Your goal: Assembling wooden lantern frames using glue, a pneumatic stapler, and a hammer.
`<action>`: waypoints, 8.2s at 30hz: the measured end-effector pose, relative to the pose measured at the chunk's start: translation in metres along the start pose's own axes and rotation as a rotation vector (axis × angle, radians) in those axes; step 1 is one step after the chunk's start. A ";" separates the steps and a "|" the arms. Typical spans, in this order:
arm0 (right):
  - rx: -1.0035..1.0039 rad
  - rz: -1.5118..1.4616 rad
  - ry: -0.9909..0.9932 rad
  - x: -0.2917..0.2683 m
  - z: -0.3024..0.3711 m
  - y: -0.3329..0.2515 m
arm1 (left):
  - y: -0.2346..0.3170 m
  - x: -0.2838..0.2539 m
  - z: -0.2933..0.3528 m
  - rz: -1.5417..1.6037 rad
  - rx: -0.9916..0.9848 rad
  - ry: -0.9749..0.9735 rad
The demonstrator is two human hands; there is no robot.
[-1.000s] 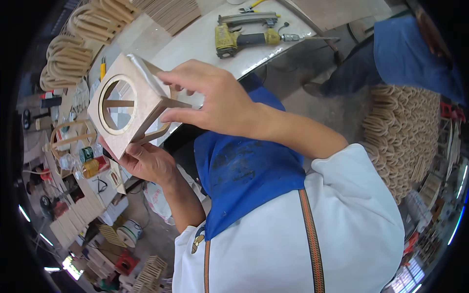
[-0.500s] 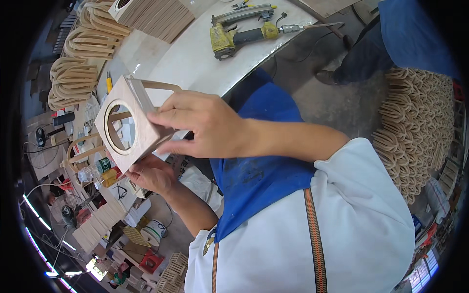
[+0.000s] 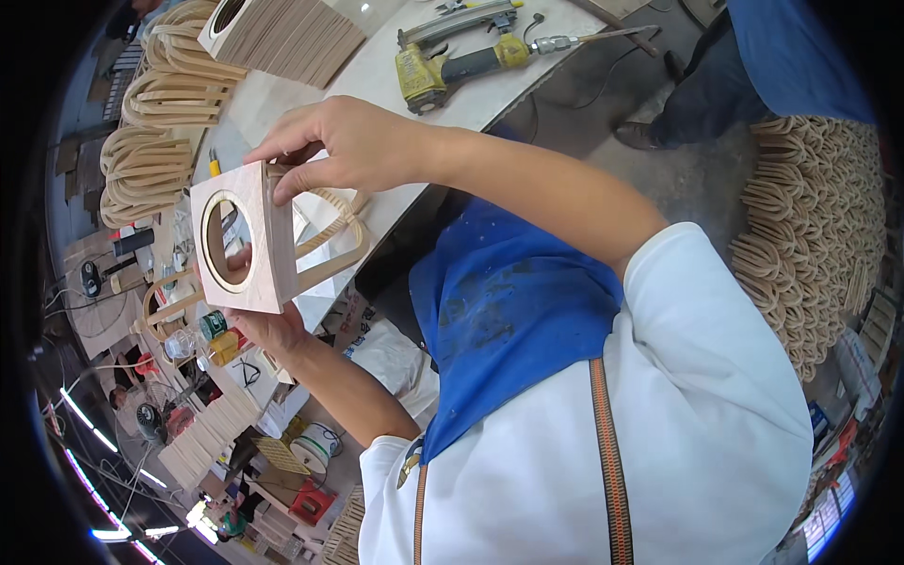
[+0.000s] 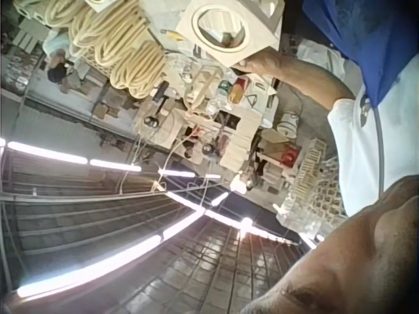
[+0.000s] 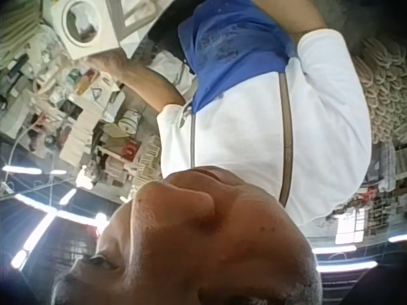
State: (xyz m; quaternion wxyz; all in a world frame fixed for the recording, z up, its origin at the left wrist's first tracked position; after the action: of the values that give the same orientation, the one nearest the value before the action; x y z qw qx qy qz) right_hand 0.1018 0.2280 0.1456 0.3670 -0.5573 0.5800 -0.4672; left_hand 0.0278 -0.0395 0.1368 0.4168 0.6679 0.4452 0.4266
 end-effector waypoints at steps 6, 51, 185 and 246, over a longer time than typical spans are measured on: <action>-0.079 0.066 0.073 0.016 0.007 0.004 | -0.005 0.029 0.038 -0.064 0.288 0.351; -0.355 0.401 0.436 0.045 0.025 0.006 | -0.003 0.058 0.054 -0.160 0.320 0.270; -0.131 -0.059 -0.080 -0.005 0.017 0.003 | 0.014 -0.019 0.030 0.039 0.143 -0.128; 0.845 -0.788 0.010 -0.020 -0.042 0.031 | -0.005 -0.001 -0.017 0.205 0.040 -0.115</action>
State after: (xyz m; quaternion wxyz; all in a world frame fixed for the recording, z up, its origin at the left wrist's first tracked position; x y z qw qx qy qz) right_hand 0.0551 0.2515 0.1267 0.3532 -0.5343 0.0935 -0.7623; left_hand 0.0103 -0.0362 0.1371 0.3824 0.7416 0.3583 0.4187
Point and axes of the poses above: each hand's wrist, its own z-axis away from the middle knuckle, its own x-axis out of the palm, y = z × x, the point moved 1 cm from there along -z, towards the middle knuckle, and after that the axes turned 7 degrees about x, right-handed, at the moved point
